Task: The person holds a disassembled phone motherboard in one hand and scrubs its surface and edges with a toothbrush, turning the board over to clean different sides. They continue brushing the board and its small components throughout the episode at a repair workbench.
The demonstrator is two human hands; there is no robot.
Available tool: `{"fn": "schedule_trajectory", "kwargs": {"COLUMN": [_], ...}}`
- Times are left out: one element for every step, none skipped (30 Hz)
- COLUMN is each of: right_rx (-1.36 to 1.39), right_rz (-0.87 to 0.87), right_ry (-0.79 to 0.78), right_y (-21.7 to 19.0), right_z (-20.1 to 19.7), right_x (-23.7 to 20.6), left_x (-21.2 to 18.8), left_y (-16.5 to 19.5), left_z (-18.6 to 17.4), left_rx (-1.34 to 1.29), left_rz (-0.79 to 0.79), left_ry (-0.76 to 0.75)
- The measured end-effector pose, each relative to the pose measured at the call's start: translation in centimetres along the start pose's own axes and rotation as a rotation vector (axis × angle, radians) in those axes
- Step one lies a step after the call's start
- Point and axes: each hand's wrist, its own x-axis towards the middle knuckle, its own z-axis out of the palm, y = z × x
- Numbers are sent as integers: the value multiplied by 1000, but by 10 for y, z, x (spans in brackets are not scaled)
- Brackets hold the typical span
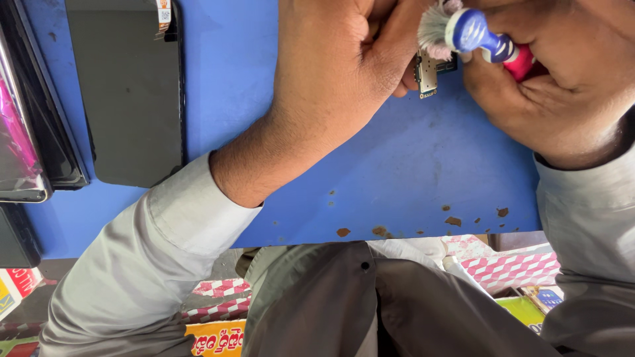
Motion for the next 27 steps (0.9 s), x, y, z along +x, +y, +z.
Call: {"fn": "schedule_trajectory", "kwargs": {"right_rx": [2,-30,-45,-61,-60,-59,-57,-56,-43,-29,-26,-26,-30,-33,-37,-42,-46,-48,-50,-51,-52,-53,-54,-57,-57,-58,-61], "right_rz": [-2,3,7,11,14,17,21,23,23,23,18,22,25,24,29,35,34,39,41,43,47,48,51,54,58,64,66], "right_ry": [11,34,47,59,60,61,61,62,56,50,49,46,48,49,49,53,56,53,55,54,53,54,53,53,51,49,48], "right_y": [2,4,5,6,7,7,7,7,6,6,6,5,5,5,5,5,5,5,5,6,6,6,7,7,7,7,7], "right_z": [1,2,2,2,2,2,2,3,2,2,2,2,3,3,3,3,2,3,2,2,2,2,1,1,1,1,1], "right_x": [-2,-3,-4,-5,-5,-6,-6,-6,-5,-5,-5,-5,-5,-6,-6,-6,-7,-7,-7,-7,-7,-7,-7,-7,-7,-6,-6], "left_x": [0,0,0,1,0,0,-1,-1,-1,-1,-1,-1,-1,0,0,1,1,1,1,2,2,2,2,2,2,2,2], "left_y": [0,0,0,0,1,1,1,1,0,0,0,0,-1,-1,-1,-1,-1,-1,-1,0,0,0,1,2,2,2,3], "left_z": [0,0,0,0,0,0,0,0,0,0,1,0,1,1,2,3,3,3,3,3,3,2,3,3,3,3,3], "left_rx": [1,-3,-8,-12,-27,-42,-57,-66,-75,-85,-88,-90,-93,-90,-88,-85,-33,19,72,78,84,90,92,94,96,80,64], "left_rz": [1,-4,-9,-15,-15,-15,-16,-16,-17,-18,-15,-12,-9,-11,-12,-13,27,68,107,114,121,128,126,124,122,111,102], "left_ry": [8,1,-6,-12,-15,-16,-17,-13,-10,-6,-14,-22,-28,-21,-14,-7,4,15,27,27,27,26,31,35,39,41,42]}}
